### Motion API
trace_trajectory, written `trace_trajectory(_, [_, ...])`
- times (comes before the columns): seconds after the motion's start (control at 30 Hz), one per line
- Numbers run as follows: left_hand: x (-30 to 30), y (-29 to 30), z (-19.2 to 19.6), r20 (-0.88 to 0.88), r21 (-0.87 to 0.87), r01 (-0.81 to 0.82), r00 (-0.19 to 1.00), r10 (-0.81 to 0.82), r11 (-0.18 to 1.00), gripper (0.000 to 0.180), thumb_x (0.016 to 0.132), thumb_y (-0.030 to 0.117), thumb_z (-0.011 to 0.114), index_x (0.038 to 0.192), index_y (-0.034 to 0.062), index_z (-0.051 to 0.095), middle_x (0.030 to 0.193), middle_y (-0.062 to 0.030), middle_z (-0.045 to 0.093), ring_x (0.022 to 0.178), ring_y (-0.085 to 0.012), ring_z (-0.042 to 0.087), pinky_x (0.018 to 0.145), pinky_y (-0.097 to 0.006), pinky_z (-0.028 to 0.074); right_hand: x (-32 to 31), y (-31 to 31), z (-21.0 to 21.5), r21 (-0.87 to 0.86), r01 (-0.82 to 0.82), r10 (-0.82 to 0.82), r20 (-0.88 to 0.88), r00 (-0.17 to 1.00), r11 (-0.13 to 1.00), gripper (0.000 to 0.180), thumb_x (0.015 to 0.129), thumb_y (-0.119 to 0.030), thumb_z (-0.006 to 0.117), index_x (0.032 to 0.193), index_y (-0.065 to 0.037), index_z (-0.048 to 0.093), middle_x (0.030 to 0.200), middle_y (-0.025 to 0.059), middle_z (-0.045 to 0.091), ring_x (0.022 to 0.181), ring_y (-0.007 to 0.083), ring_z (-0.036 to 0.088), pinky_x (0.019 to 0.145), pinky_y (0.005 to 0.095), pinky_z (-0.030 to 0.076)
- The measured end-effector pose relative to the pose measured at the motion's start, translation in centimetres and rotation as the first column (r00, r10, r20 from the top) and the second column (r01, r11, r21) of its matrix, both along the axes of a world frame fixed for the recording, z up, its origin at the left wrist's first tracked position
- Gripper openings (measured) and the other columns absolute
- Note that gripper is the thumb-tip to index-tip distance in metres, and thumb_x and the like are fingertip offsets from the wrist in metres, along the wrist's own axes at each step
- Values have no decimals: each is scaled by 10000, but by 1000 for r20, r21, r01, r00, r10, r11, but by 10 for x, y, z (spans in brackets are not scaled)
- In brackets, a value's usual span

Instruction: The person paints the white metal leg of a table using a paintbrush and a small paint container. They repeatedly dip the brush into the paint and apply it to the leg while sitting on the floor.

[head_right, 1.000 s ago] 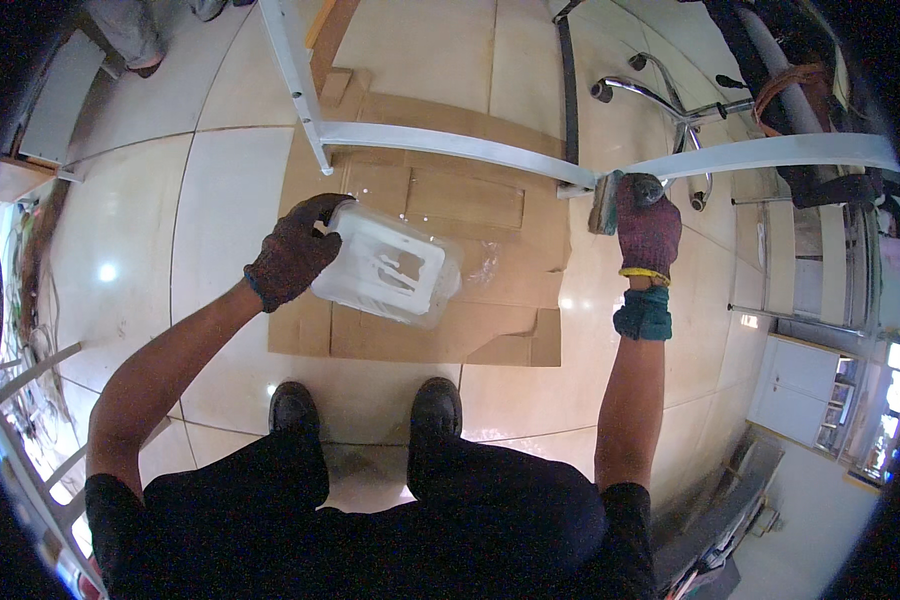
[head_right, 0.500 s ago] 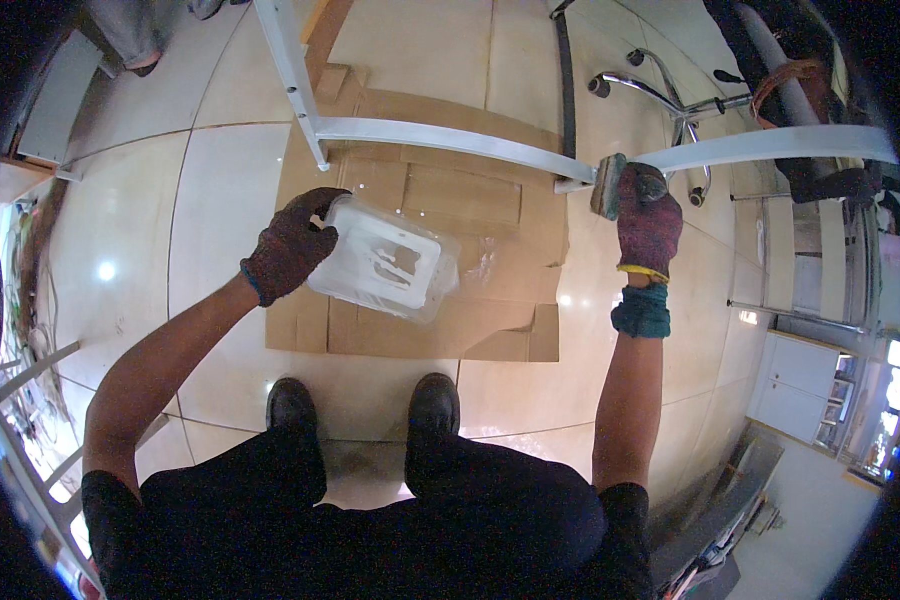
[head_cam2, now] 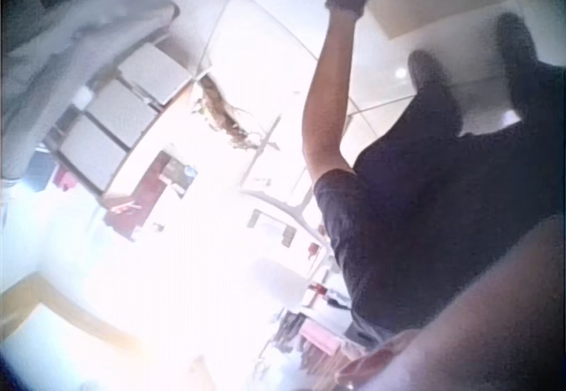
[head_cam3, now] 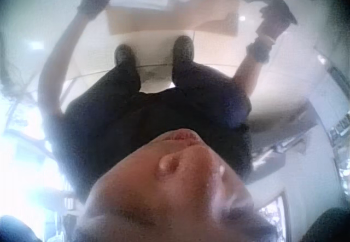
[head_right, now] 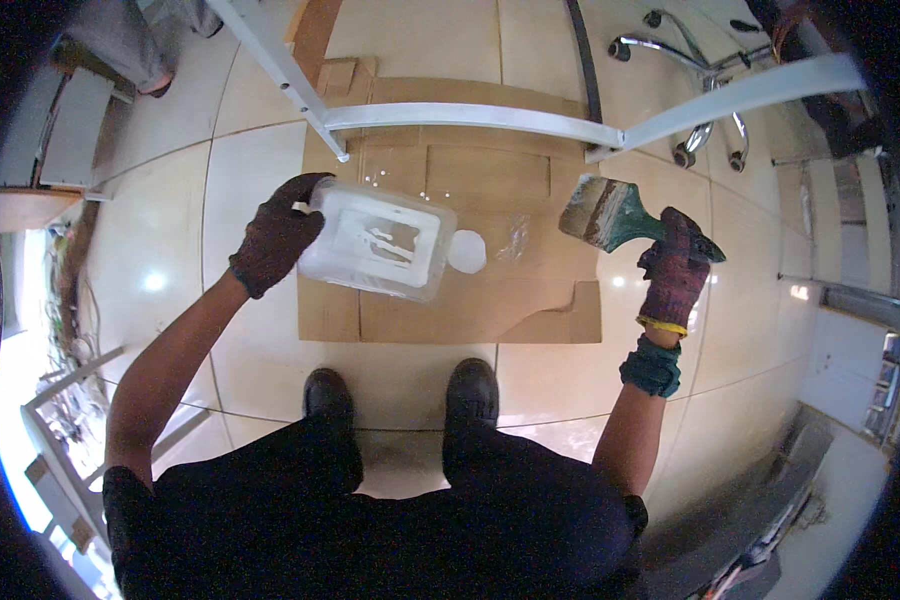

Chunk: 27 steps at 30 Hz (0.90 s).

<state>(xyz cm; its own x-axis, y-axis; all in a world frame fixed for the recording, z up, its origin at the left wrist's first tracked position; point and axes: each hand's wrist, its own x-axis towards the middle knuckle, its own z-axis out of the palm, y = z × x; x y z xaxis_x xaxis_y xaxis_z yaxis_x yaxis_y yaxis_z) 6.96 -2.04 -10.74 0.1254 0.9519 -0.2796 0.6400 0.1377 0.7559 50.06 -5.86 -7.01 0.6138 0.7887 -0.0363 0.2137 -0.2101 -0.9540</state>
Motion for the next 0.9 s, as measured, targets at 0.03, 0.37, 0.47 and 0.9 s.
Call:
trace_trajectory(0.03, [-10, -2, 0, -11, -2, -2, 1000, 2, 1000, 470, 821, 97, 569, 1288, 129, 528, 1091, -122, 633, 835, -200, 663, 782, -344, 525, -1, -7, -4, 16, 21, -21, -49, 999, 1000, 252, 873, -306, 648, 970, -74, 663, 629, 7, 558, 484, 93, 510, 432, 222, 376])
trace_trajectory(0.37, [-42, 0, 13, -84, 41, -21, 996, 24, 999, 510, 830, 37, 572, 1324, 135, 495, 1096, -99, 623, 839, -158, 649, 759, -311, 524, 7, -53, -41, -18, 125, -126, -238, 963, 992, 335, 939, -329, 518, 1123, -72, 630, 621, 14, 497, 519, 100, 484, 455, 237, 357])
trace_trajectory(0.47, [-37, 2, 22, -112, 77, -3, 994, 12, 997, 502, 829, 26, 567, 1316, 133, 503, 1082, -95, 621, 822, -158, 652, 752, -303, 523, 3, -54, -42, 8, 76, -72, -235, 969, 997, 349, 952, -324, 492, 1148, -60, 609, 634, 20, 495, 533, 100, 484, 459, 234, 357])
trace_trajectory(0.9, [-41, 41, 63, -270, 230, 165, 958, -100, 959, 499, 822, -18, 550, 1304, 108, 519, 1086, -49, 615, 729, -75, 551, 724, -253, 481, -37, -32, 8, 101, -136, 148, -118, 982, 986, 393, 948, -333, 525, 1179, -21, 585, 750, 41, 582, 624, 89, 511, 541, 220, 372])
